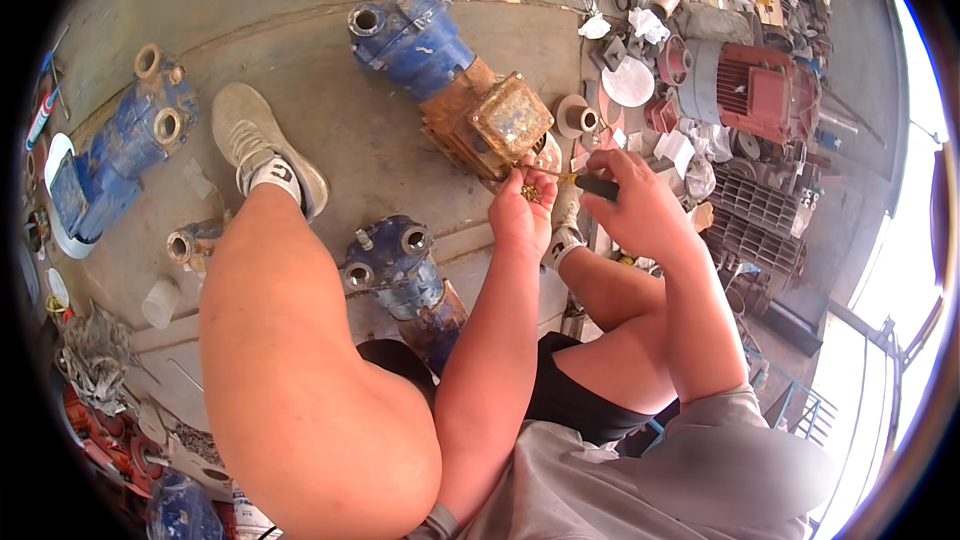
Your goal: The person sits on the floor of a workshop and uses a screwdriver to remove screws from the terminal box of a blue electric motor. They then move to a second motor and repeat the process of unscrewing the terminal cover.
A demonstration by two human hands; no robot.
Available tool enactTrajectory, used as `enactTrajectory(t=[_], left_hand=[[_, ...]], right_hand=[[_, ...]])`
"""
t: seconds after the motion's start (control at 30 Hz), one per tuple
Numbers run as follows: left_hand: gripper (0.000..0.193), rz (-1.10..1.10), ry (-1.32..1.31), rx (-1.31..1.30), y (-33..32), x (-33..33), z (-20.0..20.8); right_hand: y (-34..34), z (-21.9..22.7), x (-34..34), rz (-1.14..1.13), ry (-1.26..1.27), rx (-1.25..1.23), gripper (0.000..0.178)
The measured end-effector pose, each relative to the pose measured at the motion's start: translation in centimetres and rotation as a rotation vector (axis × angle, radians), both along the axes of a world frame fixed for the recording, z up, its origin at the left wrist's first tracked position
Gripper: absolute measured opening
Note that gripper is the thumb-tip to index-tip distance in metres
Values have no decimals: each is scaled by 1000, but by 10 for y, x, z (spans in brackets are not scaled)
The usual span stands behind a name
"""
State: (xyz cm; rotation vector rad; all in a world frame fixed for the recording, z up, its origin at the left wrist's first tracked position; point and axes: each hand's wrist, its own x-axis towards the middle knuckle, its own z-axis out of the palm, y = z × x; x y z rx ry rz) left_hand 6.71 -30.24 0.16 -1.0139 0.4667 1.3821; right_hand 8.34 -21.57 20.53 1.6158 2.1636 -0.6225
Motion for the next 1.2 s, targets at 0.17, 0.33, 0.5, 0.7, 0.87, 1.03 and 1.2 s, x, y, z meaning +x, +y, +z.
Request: enactTrajectory(t=[0.17,0.33,0.5,0.7,0.87,1.03,1.2], left_hand=[[26,-263,227,37,-14,7,-5],[31,-323,252,209,-19,14,-4],[27,-399,292,369,-13,10,3],[24,-334,262,414,-6,4,0],[25,-353,257,392,-3,-4,7],[24,-352,131,529,-6,-11,5],[17,-294,-14,596,-3,-10,17]], right_hand=[[6,10,-7,-3,143,-50,24],[-1,10,-17,-28,60,11,21],[0,-3,-10,-153,-20,14,22],[6,5,-16,-68,79,41,21],[6,15,-12,3,56,-46,25],[3,9,-10,-152,23,-57,25],[-1,4,-18,-158,-42,-42,23]])
